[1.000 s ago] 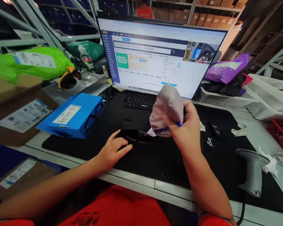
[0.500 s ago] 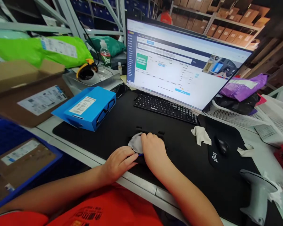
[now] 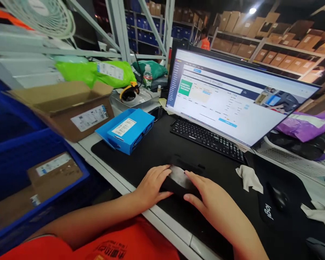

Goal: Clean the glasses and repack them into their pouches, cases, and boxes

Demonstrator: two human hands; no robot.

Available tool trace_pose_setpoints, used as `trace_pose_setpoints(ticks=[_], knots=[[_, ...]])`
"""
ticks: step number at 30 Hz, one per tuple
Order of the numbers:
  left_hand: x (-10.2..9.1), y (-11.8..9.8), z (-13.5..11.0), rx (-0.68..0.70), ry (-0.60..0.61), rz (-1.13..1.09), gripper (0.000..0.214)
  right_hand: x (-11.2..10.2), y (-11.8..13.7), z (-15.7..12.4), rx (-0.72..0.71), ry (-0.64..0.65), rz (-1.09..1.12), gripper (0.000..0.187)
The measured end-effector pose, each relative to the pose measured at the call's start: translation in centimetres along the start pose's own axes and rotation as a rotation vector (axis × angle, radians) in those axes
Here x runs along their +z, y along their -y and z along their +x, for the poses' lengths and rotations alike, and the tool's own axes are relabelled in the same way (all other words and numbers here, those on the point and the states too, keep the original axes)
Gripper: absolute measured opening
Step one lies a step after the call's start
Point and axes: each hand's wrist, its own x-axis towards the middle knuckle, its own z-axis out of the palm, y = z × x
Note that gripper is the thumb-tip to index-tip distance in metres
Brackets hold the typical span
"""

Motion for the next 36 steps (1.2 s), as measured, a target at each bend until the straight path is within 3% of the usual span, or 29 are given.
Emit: trace_pose_setpoints(ticks=[5,8,13,18,20,24,27,32,36], knots=[[-0.2,-0.3,0.5,-0.026,0.053,-0.07,0.074,3.2,0.1,2.2,-0.042,-0.135,-0.11,0.075],[-0.8,-0.9,1.0,-0.071,0.095,-0.104,0.07,4.2,-0.1,3.9,-0.085,-0.163,-0.042,0.069],[-1.3,-1.5,1.8,0.051,0.079,-0.093,0.048,1.6,-1.6,3.5,-0.166,0.003,0.359,0.048],[-2.1,-1.1,2.4,0.067,0.101,-0.051,0.031,-2.3,-4.0,0.5,-0.018,-0.171,0.196,0.051],[-2.6,-1.1,2.6,0.085,0.106,-0.001,0.03,-2.8,-4.6,-0.4,0.016,-0.169,0.109,0.067],[-3.3,-1.3,3.9,0.185,0.102,0.057,0.028,-1.4,-4.2,0.1,0.1,-0.012,0.047,0.133],[-3.4,-1.1,5.9,0.271,0.21,0.042,0.039,-0.2,-3.5,1.9,0.063,0.035,0.059,0.148],[-3.1,-0.6,9.1,0.21,0.383,0.042,0.103,-1.4,-4.4,2.0,0.006,-0.067,0.199,0.124],[-3.0,-0.3,10.3,0.126,0.45,0.028,0.11,-3.0,-6.0,1.0,0.041,-0.127,0.174,0.087]])
